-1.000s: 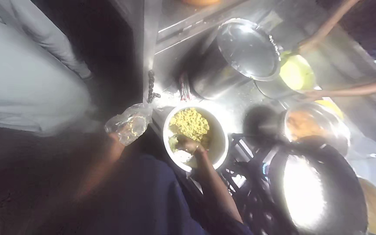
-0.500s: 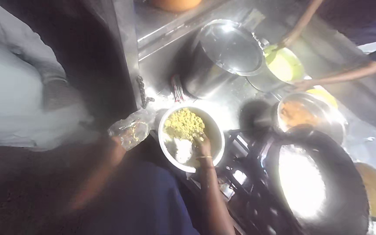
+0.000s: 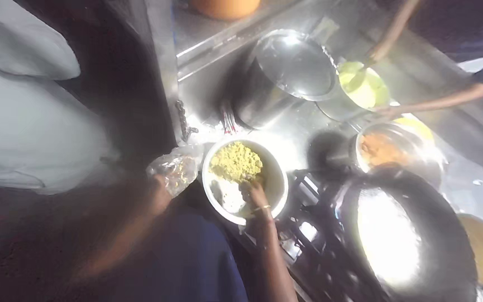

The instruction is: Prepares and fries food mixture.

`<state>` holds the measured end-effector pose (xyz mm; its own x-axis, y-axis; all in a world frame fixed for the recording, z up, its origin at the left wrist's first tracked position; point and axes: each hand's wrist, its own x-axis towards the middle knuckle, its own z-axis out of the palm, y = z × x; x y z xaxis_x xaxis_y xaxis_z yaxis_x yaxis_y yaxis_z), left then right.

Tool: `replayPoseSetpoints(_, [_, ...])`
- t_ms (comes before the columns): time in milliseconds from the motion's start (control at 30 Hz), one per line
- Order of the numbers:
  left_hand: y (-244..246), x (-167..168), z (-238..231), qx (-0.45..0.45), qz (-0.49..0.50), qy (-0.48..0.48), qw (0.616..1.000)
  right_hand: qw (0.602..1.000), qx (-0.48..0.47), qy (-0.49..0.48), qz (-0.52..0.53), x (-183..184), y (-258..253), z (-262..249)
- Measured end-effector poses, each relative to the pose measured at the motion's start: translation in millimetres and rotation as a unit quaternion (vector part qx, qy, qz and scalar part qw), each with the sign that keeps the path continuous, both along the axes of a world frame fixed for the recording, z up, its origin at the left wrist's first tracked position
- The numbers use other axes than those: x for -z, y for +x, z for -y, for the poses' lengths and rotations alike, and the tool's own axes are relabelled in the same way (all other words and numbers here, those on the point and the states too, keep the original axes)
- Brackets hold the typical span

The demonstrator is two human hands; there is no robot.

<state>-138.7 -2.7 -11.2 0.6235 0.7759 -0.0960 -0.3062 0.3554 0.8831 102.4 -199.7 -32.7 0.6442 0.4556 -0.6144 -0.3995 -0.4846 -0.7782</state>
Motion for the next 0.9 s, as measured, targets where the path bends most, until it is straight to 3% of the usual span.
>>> replayPoseSetpoints(167, [4.2,-8.4,4.1,-0.006,0.024,0.017,1.0,0.992,0.057,0.097,-0.06,2.2,-7.0,8.8])
replayPoseSetpoints(300, [13.3,-25.7,10.3,0.016,0.068,-0.036,0.997,0.977,0.176,0.119,0.019,4.2,-11.2,2.4])
replayPoseSetpoints(433, [31.3,-44.7,19.0,-0.003,0.073,-0.077,0.994,0.951,0.253,0.152,0.097,-25.1,-18.3,-18.7])
replayPoseSetpoints(500, [41.7,-49.3,24.1,-0.001,0.069,-0.075,0.995,0.946,0.227,0.195,0.128,-40.5,-25.0,-21.4])
replayPoseSetpoints(600, [55.3,-49.4,37.4,0.022,0.042,-0.01,0.999,0.93,0.1,0.326,0.136,-59.0,-45.5,-19.1])
replayPoseSetpoints(700, [58.7,-60.1,60.7,0.073,-0.024,0.083,0.994,0.913,-0.001,0.329,0.241,-76.3,-90.6,-35.1])
replayPoseSetpoints(767, [54.7,-70.3,70.2,0.145,-0.039,0.054,0.987,0.898,-0.082,0.319,0.29,-80.0,-108.5,-41.2])
replayPoseSetpoints(800, [54.9,-70.2,70.3,0.166,-0.029,0.05,0.984,0.896,-0.085,0.321,0.296,-77.0,-110.7,-41.2])
replayPoseSetpoints(900, [60.0,-57.5,71.0,0.139,-0.031,0.155,0.978,0.903,-0.03,0.348,0.251,-69.6,-104.4,-32.7])
